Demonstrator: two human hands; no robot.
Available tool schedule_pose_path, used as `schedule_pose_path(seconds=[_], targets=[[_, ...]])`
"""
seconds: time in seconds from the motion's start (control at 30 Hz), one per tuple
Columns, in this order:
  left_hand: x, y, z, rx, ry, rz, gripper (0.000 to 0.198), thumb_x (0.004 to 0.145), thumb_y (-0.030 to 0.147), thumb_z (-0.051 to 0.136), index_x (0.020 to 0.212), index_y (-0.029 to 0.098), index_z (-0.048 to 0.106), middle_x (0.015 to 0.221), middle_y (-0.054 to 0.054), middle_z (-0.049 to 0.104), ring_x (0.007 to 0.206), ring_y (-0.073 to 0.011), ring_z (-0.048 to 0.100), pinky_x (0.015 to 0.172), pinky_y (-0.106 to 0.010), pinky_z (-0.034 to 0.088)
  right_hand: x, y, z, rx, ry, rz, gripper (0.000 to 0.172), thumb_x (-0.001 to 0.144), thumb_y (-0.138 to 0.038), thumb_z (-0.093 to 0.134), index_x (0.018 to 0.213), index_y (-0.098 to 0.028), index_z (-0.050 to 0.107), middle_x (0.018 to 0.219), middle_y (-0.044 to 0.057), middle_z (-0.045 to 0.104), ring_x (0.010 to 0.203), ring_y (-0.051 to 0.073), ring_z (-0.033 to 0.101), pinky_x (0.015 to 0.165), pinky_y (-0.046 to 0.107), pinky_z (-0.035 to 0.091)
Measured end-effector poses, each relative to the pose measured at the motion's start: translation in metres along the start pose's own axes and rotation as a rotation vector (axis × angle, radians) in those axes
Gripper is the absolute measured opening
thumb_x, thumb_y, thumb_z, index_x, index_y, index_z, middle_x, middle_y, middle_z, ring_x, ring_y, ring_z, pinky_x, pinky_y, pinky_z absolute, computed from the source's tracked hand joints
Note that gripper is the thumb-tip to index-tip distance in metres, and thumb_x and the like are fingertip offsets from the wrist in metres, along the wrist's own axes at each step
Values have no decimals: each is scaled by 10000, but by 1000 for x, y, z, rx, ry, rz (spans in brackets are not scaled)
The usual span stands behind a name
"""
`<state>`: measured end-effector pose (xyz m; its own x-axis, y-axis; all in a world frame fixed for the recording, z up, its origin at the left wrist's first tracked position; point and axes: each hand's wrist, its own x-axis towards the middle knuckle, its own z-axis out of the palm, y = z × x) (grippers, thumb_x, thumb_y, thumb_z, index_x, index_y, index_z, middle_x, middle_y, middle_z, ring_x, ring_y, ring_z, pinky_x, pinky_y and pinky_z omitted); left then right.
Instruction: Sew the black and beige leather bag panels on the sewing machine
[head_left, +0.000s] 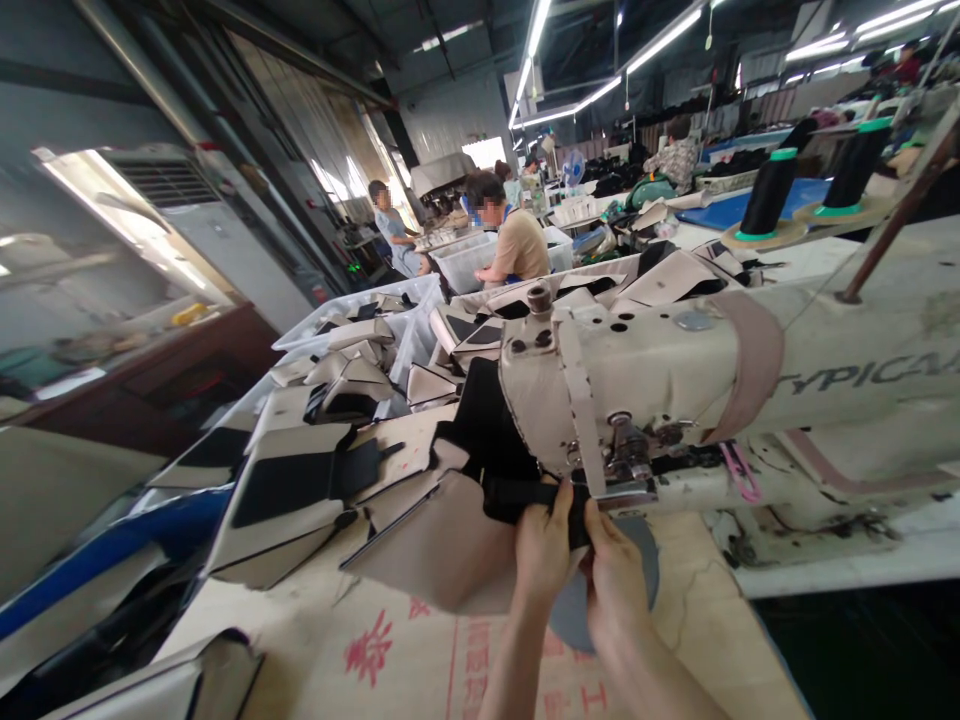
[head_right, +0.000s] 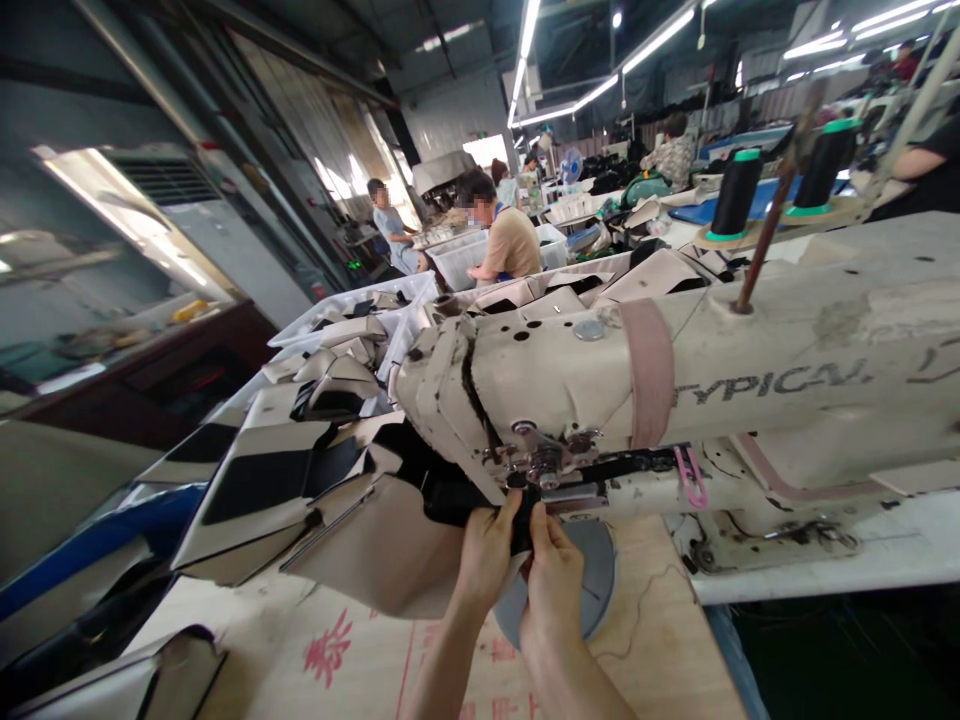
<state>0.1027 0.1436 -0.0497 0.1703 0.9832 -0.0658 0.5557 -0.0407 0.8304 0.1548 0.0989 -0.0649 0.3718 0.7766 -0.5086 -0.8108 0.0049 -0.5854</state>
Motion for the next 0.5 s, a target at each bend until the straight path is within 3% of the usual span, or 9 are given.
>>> schedule_pose_path(seconds=[0.23, 0.37, 0.43, 0.5], targets=[[0, -5, -3, 119, 11, 12, 398, 854, 438, 368, 925, 148, 631, 929, -83, 675, 899, -238, 606, 718, -278, 440, 0, 0, 0, -41, -14, -70, 454, 557, -519, 712, 775, -122, 679, 714, 57, 657, 608, 151, 570, 495, 220, 407], [-1, -6, 0, 151, 76, 49, 354, 863, 440, 357, 975, 197, 589, 947, -73, 669, 922, -224, 606, 709, -261, 435, 1, -2, -4, -69, 55, -63, 401, 507, -468, 756, 666, -115, 651, 435, -37, 481, 394, 66, 368, 381, 198, 261], [-2, -6, 1, 169, 112, 34, 326, 865, 434, 358, 930, 209, 585, 911, -67, 672, 917, -220, 610, 704, -251, 433, 2, -3, -5, -67, 75, -76, 383, 479, -449, 772, 587, -119, 610, 386, -71, 387, 362, 41, 273, 363, 196, 194], [-3, -5, 2, 173, 129, 27, 308, 864, 430, 363, 909, 217, 580, 886, -60, 672, 910, -214, 613, 698, -241, 431, 4, -4, -6, -76, 67, -92, 386, 479, -448, 770, 579, -120, 594, 398, -73, 386, 361, 35, 250, 362, 197, 175]])
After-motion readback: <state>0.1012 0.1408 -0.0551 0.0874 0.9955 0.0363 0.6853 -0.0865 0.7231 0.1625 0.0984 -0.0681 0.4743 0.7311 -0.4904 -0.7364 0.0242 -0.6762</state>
